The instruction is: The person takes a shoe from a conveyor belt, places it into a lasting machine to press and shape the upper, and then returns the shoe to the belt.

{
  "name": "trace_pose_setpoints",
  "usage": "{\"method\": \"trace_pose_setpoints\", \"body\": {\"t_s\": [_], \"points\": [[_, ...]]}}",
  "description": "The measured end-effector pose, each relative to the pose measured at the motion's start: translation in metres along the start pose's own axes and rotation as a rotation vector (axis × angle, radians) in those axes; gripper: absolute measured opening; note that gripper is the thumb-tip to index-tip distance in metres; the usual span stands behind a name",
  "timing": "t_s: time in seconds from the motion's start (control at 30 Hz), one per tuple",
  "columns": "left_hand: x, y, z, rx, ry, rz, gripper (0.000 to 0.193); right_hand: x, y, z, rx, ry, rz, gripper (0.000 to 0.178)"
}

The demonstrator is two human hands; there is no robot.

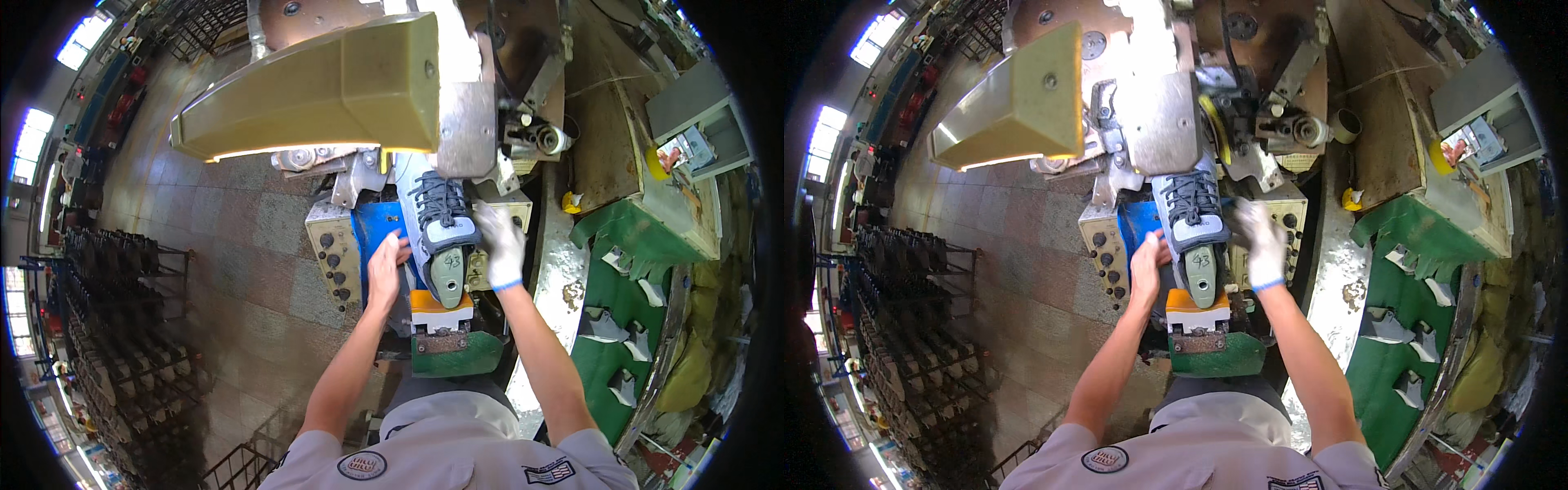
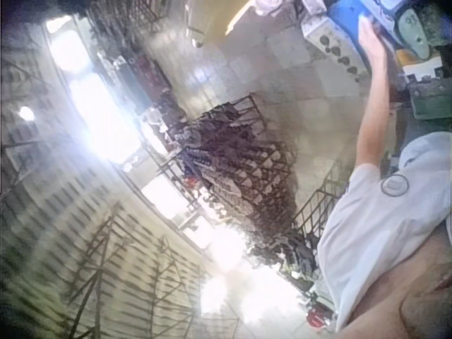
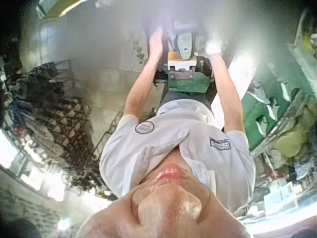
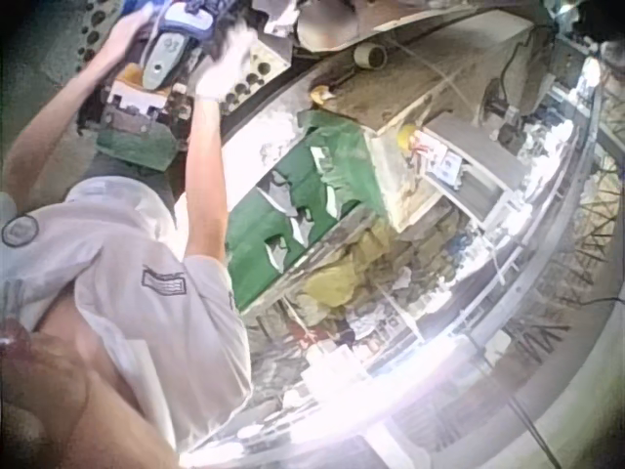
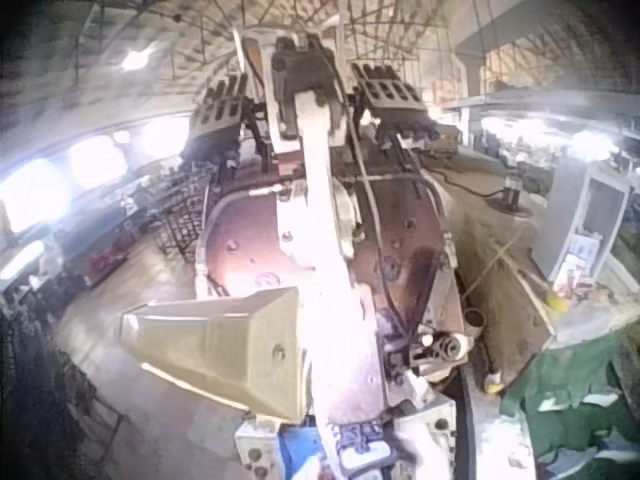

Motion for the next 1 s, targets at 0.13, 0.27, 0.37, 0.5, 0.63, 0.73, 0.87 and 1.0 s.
{"method": "trace_pose_setpoints", "body": {"t_s": [0.13,0.27,0.37,0.5,0.63,0.73,0.87,1.0], "points": [[0.020,-0.003,-0.074,0.102,-0.617,1.129,0.066,-0.041,0.123,-0.043,0.164,-0.259,0.333,0.063],[0.029,0.078,-0.094,-0.415,-0.204,0.540,0.067,-0.006,0.199,-0.100,-0.183,-0.221,0.052,0.056],[0.079,0.069,-0.099,-0.411,-0.032,0.642,0.077,-0.022,0.228,-0.121,-0.207,-0.279,0.086,0.049],[0.083,0.060,-0.064,-0.434,-0.191,0.986,0.076,-0.027,0.216,-0.124,-0.167,-0.305,0.034,0.047],[0.077,0.066,-0.059,-0.347,-0.169,0.797,0.058,-0.017,0.200,-0.120,-0.103,-0.297,0.011,0.049],[0.057,0.062,-0.078,-0.326,-0.230,0.867,0.066,-0.004,0.192,-0.116,-0.057,-0.268,-0.019,0.051],[-0.012,0.070,-0.146,-0.380,-0.271,0.780,0.064,0.044,0.137,-0.123,0.087,-0.198,0.014,0.055],[-0.133,0.070,-0.201,-0.326,-0.204,0.482,0.042,0.087,0.051,-0.155,0.328,-0.067,-0.134,0.062]]}}
Point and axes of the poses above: each hand's wrist, its own z-axis towards the middle knuckle, its own y-axis out of the back of the hand, x = y × z, the point moved 10 cm from there along z, towards the middle knuckle
